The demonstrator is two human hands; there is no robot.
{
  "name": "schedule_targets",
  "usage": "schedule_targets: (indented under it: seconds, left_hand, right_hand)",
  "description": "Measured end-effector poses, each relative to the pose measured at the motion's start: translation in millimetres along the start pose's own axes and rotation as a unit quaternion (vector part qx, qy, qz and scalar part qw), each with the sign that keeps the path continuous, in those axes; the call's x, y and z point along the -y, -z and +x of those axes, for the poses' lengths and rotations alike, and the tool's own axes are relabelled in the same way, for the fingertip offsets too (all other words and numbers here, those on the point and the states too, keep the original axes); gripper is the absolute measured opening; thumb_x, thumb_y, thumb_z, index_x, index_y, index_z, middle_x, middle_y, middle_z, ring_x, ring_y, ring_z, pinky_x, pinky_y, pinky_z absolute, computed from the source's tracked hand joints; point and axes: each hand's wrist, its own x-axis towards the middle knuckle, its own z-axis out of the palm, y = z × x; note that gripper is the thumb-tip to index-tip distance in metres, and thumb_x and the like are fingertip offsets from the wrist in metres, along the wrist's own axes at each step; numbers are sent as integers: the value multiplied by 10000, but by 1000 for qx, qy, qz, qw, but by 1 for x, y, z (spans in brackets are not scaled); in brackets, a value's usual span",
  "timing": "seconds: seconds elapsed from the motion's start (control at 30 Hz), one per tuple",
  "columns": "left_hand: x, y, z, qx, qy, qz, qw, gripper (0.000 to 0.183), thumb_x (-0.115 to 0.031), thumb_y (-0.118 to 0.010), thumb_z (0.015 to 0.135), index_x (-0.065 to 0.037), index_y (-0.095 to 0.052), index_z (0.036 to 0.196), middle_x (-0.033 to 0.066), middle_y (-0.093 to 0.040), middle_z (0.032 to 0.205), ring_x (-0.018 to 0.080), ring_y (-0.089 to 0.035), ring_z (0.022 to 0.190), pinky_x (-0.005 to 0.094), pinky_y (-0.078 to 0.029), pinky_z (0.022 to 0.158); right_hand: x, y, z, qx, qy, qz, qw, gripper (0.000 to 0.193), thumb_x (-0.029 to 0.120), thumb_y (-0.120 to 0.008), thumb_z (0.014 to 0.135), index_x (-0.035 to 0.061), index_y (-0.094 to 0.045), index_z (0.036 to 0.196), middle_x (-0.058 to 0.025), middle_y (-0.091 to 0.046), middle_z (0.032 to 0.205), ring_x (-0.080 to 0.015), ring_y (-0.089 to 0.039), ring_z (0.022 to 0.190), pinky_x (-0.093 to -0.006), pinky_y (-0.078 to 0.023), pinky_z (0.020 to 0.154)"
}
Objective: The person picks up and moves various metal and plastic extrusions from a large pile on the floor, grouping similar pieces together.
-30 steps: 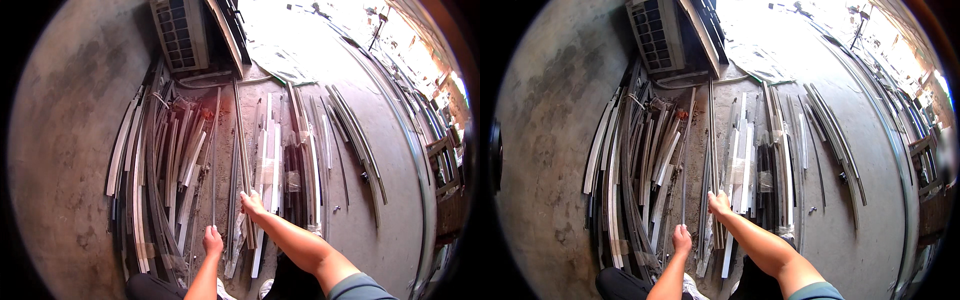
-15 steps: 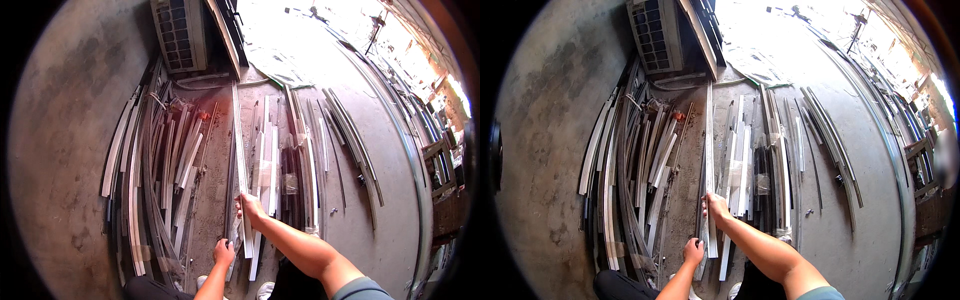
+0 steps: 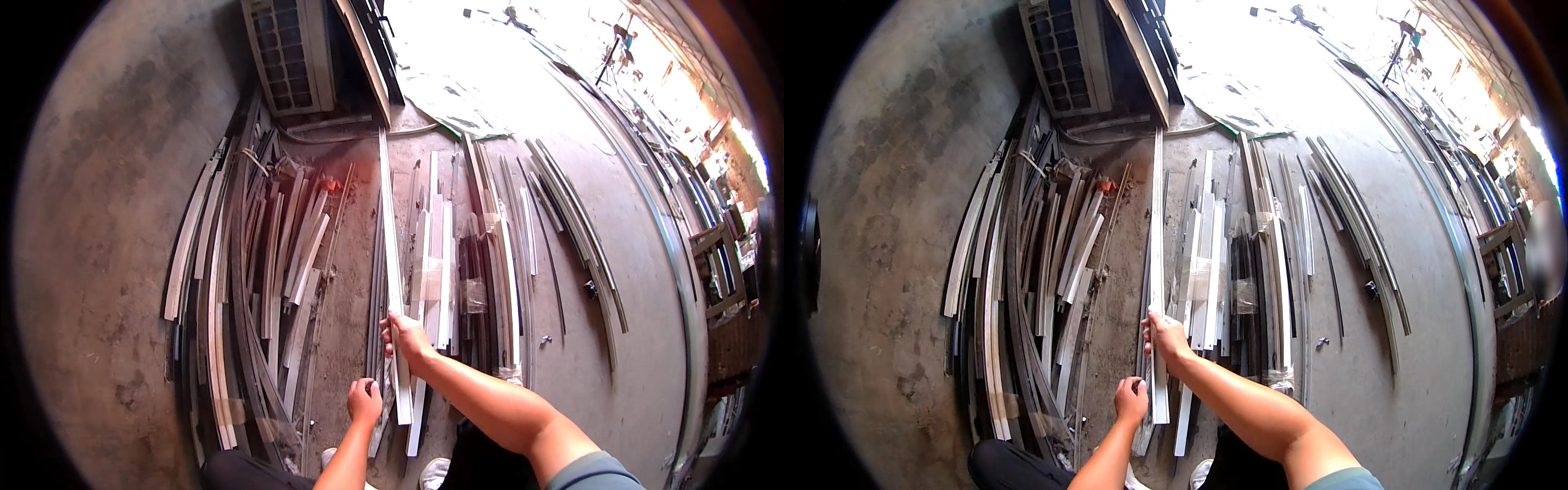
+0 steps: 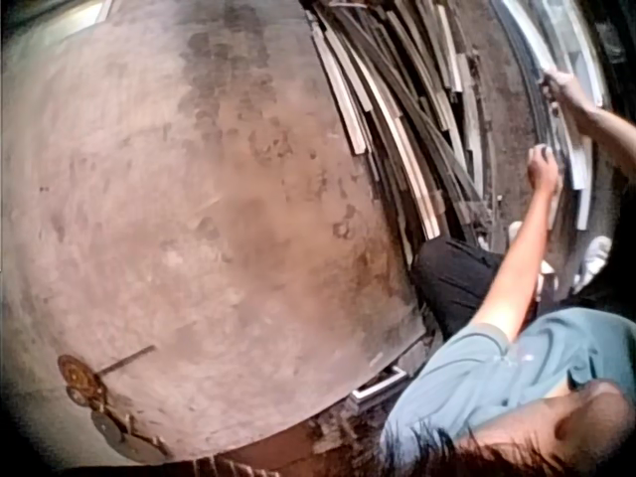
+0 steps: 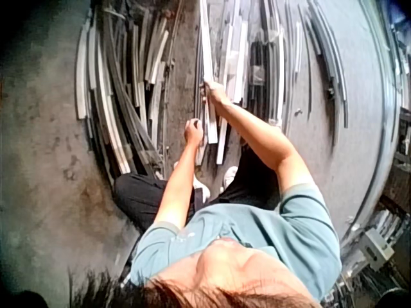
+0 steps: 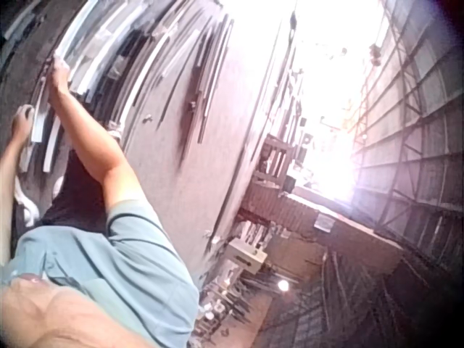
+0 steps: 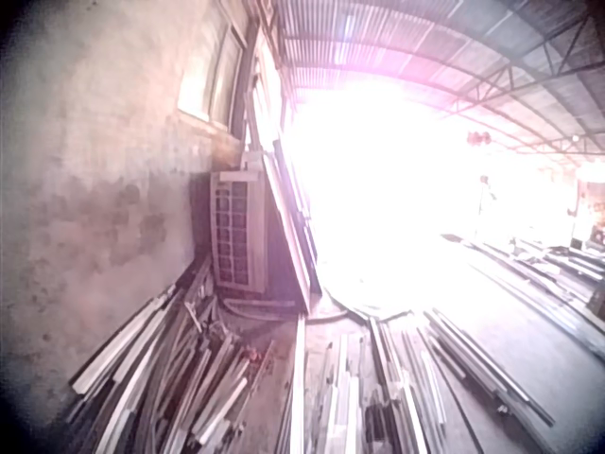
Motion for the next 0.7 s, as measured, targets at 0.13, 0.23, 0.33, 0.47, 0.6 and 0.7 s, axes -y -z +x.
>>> schedule_targets:
  seconds: [0.13,0.23,0.33,0.47,0.6,0.7]
  left_hand:
    - [-1,-9,15,-17,44,-126,991,193,-194,-677,941,-39,-699,1054,133,-726,959,279,-704,850,405,-559,789]
    - [-11,-8,34,15,64,-236,970,216,-219,-640,1003,-21,-687,1075,62,-727,890,151,-684,794,319,-551,738]
    - [-28,-2,50,60,95,-373,921,274,-276,-596,1056,-19,-655,1134,29,-713,902,111,-667,770,278,-548,718]
    - [-91,26,64,185,158,-509,825,413,-389,-516,1082,-28,-623,1251,53,-714,1055,151,-671,939,302,-535,840]
    - [-89,22,69,340,183,-553,738,586,-482,-467,1088,-29,-530,1454,92,-634,1385,201,-588,1280,314,-453,1072]
    - [-22,2,73,254,220,-472,815,372,-168,-632,1022,-17,-578,1357,60,-700,1177,155,-660,1034,325,-518,955]
  right_hand:
    - [-13,-3,-3,-25,15,-31,999,354,399,-569,1047,49,-584,993,-32,-551,716,-151,-535,526,-339,-467,493]
    - [-18,-6,-7,-44,29,-51,997,415,458,-561,1048,51,-590,971,-35,-563,705,-144,-542,519,-320,-477,487]
    - [-33,-4,-1,-61,56,-58,995,442,467,-512,1072,47,-592,964,-24,-553,683,-142,-535,508,-316,-475,472]
    - [-59,15,13,-97,115,-109,983,428,442,-476,1092,51,-588,959,-36,-590,688,-139,-552,530,-304,-482,503]
    - [-68,30,-1,-131,102,-413,896,670,572,-322,1066,-31,-584,1197,-306,-688,1130,-445,-664,1095,-505,-487,977]
    - [-57,-16,-22,-123,21,-497,859,796,606,-348,1036,-34,-375,1508,-300,-524,1437,-467,-483,1350,-507,-375,1142]
